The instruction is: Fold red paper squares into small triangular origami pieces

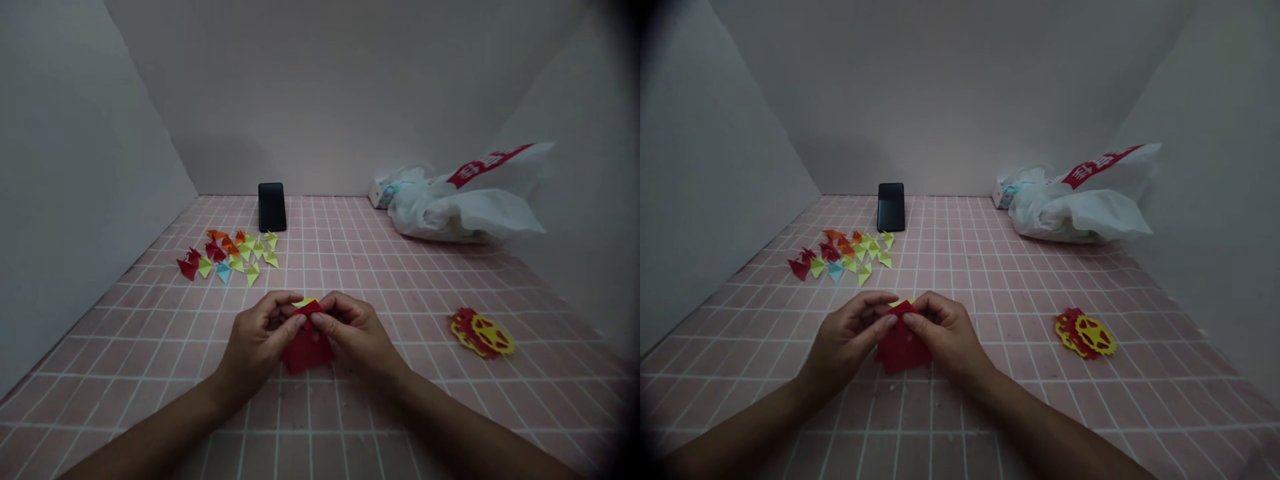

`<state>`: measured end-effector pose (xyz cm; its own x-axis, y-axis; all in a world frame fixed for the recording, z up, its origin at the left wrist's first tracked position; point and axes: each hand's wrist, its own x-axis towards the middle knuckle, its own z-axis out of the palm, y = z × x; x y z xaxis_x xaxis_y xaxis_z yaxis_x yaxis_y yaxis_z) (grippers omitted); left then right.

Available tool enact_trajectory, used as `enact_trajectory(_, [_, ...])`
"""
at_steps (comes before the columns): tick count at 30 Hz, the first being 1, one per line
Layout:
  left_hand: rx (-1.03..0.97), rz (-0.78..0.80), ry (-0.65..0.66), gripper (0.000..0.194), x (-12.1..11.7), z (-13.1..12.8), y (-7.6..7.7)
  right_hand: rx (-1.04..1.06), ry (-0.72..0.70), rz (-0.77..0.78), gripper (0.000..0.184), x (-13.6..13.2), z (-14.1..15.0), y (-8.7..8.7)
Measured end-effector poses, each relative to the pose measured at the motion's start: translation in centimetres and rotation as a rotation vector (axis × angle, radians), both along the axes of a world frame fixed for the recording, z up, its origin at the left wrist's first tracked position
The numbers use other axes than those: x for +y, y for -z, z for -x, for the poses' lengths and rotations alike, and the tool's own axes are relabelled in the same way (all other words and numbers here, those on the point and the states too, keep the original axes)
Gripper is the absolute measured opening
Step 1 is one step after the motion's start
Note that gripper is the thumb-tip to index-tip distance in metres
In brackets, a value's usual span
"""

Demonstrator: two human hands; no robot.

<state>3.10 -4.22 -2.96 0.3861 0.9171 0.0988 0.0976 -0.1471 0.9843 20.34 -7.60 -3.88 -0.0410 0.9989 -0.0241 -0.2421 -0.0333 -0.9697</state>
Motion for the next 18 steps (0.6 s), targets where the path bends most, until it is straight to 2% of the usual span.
enact_trajectory(3, [-0.003,0.024,0.022,0.006,0.22,-0.12,0.09,0.048,-0.003,0.031,0.018,0.02,0.05,0.23])
enact_trajectory(7, [-0.019,-0.037,0.02,0.005,0.24,-0.14,0.1,0.113,-0.051,0.07,0.021,0.01,0.02,0.56])
enact_trajectory(9, [-0.023,-0.079,-0.018,0.012,0.19,-0.08,0.16,0.117,-0.056,0.082,0.023,0.0,-0.04,0.63])
enact_trajectory(18, [0.183,-0.41,-0.058,0.01,0.35,0.22,0.21,0.116,-0.096,0.101,0.026,0.25,-0.38,0.86])
